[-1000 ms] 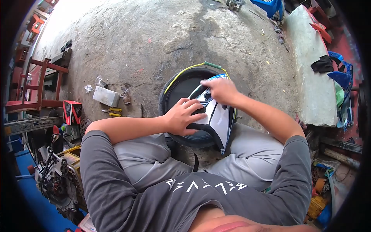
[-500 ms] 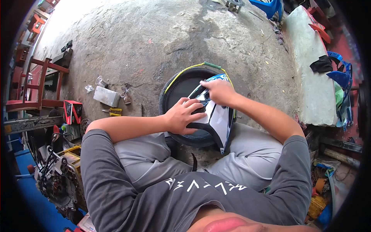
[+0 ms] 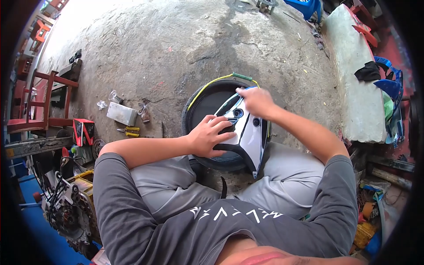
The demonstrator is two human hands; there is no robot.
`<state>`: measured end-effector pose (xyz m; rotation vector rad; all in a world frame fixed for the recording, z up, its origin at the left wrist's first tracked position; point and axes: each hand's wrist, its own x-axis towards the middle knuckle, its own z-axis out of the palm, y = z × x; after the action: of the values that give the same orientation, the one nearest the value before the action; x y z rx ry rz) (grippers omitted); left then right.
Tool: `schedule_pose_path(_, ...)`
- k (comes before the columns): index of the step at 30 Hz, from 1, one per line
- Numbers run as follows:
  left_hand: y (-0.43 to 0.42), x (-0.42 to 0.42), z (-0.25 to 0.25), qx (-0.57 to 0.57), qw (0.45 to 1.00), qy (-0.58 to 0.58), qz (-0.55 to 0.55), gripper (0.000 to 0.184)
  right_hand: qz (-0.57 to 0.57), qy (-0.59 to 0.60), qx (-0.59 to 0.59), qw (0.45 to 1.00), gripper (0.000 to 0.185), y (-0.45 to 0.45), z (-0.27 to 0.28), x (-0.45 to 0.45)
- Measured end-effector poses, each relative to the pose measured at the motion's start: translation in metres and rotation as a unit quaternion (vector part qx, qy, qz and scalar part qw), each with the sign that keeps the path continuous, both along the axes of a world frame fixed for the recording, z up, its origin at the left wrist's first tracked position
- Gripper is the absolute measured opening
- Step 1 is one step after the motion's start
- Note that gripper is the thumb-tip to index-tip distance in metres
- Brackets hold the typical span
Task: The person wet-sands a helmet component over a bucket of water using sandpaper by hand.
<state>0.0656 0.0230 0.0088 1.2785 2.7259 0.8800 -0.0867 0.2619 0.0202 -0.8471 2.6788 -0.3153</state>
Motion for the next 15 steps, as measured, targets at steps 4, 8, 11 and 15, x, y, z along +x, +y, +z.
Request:
schedule_pose_path(4, 0.001, -0.001, 0.0, 0.005, 1.0, -0.004, -0.001, 0.08, 0.076, -0.032, 0.016, 0.996, 0.049, -0.006, 0.012, 0.016)
schedule_pose_path(8, 0.002, 0.0, 0.0, 0.008, 1.0, -0.003, 0.001, 0.08, 0.028, 0.005, -0.024, 0.999, 0.046, 0.007, -0.004, -0.004)
schedule_pose_path(11, 0.002, -0.001, 0.001, 0.004, 1.0, 0.004, -0.001, 0.08, 0.081, 0.006, 0.034, 0.996, 0.051, -0.006, 0.01, 0.02)
schedule_pose_path(15, 0.002, 0.0, 0.002, 0.007, 1.0, 0.006, 0.001, 0.079, 0.02, 0.003, 0.02, 1.0, 0.05, 0.006, 0.007, -0.01)
